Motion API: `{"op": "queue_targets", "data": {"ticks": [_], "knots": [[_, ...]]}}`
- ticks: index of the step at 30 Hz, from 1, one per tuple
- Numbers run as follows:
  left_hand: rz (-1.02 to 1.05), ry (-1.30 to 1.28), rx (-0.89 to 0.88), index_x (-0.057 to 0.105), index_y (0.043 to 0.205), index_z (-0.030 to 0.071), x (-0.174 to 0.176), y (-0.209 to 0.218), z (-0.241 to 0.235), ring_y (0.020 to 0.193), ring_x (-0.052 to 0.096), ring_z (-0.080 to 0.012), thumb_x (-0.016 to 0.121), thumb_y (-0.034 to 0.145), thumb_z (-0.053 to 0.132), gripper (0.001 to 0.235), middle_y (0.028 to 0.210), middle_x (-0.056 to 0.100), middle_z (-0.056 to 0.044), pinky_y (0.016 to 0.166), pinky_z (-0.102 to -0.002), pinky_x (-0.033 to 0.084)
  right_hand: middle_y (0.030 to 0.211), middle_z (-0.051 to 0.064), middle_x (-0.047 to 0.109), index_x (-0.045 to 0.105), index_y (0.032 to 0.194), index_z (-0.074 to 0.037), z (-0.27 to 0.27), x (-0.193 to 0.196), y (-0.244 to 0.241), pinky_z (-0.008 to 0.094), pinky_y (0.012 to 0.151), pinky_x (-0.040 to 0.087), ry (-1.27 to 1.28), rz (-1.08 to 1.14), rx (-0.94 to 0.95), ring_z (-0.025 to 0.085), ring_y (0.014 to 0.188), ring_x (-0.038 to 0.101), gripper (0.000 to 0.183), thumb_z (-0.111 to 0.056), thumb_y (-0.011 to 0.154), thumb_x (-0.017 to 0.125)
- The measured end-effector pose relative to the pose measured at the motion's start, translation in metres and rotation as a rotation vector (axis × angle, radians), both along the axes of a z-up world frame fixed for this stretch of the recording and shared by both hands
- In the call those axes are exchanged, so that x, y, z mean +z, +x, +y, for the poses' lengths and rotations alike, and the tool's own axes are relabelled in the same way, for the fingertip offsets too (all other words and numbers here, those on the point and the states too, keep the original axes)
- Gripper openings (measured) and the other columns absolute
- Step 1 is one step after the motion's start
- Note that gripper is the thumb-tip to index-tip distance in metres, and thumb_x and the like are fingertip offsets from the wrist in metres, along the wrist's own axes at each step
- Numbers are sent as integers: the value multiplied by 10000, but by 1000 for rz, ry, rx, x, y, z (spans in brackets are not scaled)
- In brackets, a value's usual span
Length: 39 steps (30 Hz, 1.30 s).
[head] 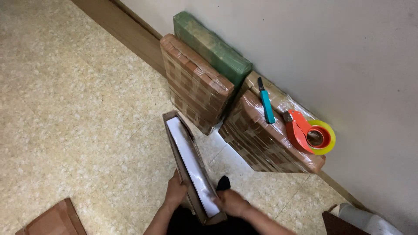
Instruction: Sealing cardboard boxes using a tape dispenser and trimming cardboard with a utility knife.
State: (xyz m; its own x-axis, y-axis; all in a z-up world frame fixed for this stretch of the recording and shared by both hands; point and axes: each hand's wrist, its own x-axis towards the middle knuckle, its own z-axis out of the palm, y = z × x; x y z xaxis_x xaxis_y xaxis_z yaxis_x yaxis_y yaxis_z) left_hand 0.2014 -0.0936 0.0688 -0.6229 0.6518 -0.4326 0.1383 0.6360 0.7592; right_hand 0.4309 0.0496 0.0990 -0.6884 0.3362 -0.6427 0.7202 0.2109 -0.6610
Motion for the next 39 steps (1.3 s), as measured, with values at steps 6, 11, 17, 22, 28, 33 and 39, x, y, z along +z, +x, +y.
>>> {"op": "queue_targets", "data": {"ticks": [6,11,17,22,28,33,39], "knots": [[38,-59,33,398,1511,63,25,-25,21,1171,674,-406,600,850,112,693,1241,697,-254,996,-434,529,1113,163,697,648,1245,-74,206,16,-26,466,870,525,614,371,-443,369,1013,674,341,-270,1036,463],[-12,-145,77,344,1595,121,80,2,2,1106,705,-426,585,927,234,719,1238,701,-265,950,-456,551,1310,377,465,409,1473,-14,312,-9,-35,602,977,433,928,119,-395,566,1177,492,647,-207,944,729],[-116,-194,10,168,1580,53,60,33,-27,1319,553,-384,796,832,234,993,1417,529,-303,1057,-403,480,1307,324,524,426,1514,-22,320,-47,-15,595,1028,442,1040,43,-300,547,1197,516,631,-57,926,654],[429,157,-237,467,1450,-29,100,46,-29,1466,321,-468,756,833,183,714,1568,331,-326,1194,-490,331,1232,293,559,409,1497,31,221,14,21,522,952,462,1092,412,-487,452,1108,563,624,7,913,627],[949,168,-567,722,1097,21,87,52,-32,1448,310,-471,672,824,135,300,1507,483,-227,1220,-558,222,699,18,530,444,1021,-110,-7,57,56,295,498,407,107,344,-891,130,576,494,244,-317,1042,571],[675,-30,-792,725,1039,33,78,71,-50,1492,309,-395,653,907,299,305,1255,625,-160,1266,-497,145,714,26,594,567,1087,-78,-125,63,79,329,535,485,11,170,-809,155,598,572,284,-355,1027,553],[690,20,-973,721,1022,52,66,102,-68,1254,506,-301,640,850,415,409,1053,656,-101,1257,-447,150,903,191,692,500,1416,-95,-182,87,86,441,686,554,382,53,-536,325,780,690,445,-294,1020,533]]}}
